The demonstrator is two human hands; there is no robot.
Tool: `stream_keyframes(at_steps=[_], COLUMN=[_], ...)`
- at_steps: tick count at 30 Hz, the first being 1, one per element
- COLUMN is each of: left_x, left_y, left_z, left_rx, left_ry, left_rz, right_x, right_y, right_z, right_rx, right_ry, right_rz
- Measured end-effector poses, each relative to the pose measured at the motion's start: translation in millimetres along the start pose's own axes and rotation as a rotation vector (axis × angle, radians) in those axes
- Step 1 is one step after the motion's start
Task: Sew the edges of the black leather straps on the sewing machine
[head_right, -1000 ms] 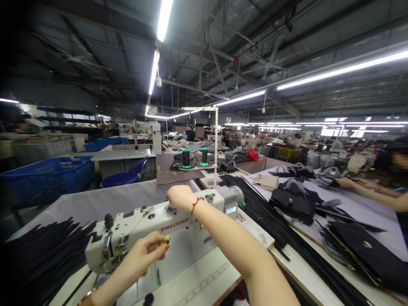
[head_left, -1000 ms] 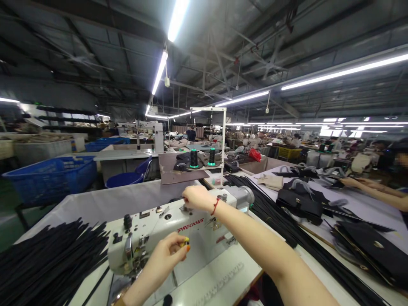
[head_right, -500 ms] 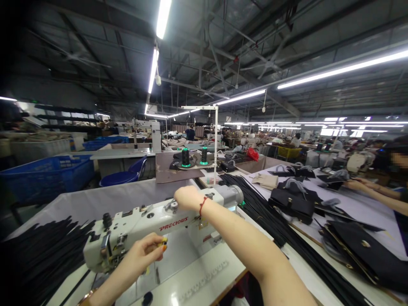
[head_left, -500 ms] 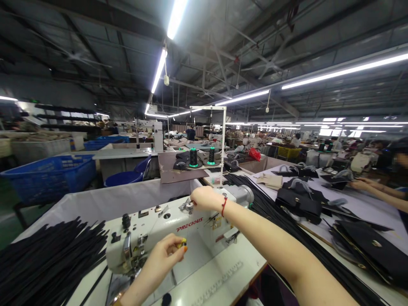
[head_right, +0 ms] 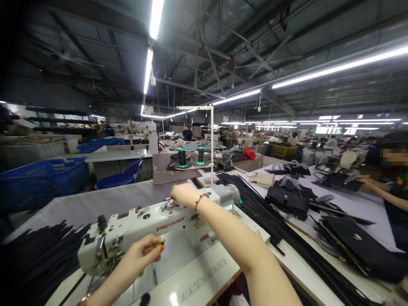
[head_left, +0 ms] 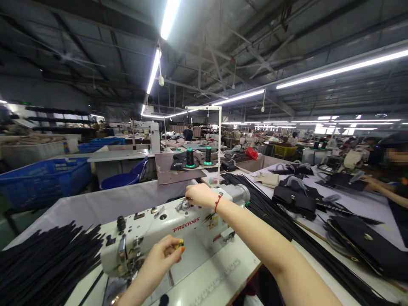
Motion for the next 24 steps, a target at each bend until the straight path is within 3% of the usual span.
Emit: stream_keyframes(at_steps=[8,15,19,24], left_x=[17,11,12,18], left_y=[-3,-2,-2,-2], left_z=[2.1,0.5,-2.9,-0.5], left_rx=[-0.016,0.0,-0.009,-0.06], left_ry=[0.03,0.047,0.081,0.111], left_rz=[-0.022,0.009,0.031,0.044], right_x=[-27,-31,-27,-41], right_y=[-3,2,5,25], right_z=[-12,-7,-6,-10], right_rx=[-0.005,0.036,0.037,0.049], right_ry=[-0.186,-0.295,-0.287,-0.24], right_rz=[0.041,-0.002,-0.051,-0.204])
Point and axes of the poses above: each hand's wrist, its own y-axis away from the middle knuckle, its own z-axis out of the back of the hand, x = y × z, the point moved 2 cm from there along -y, towards the middle knuckle, and after that the axes turned 8 degrees about -y, right-handed, at the moved point
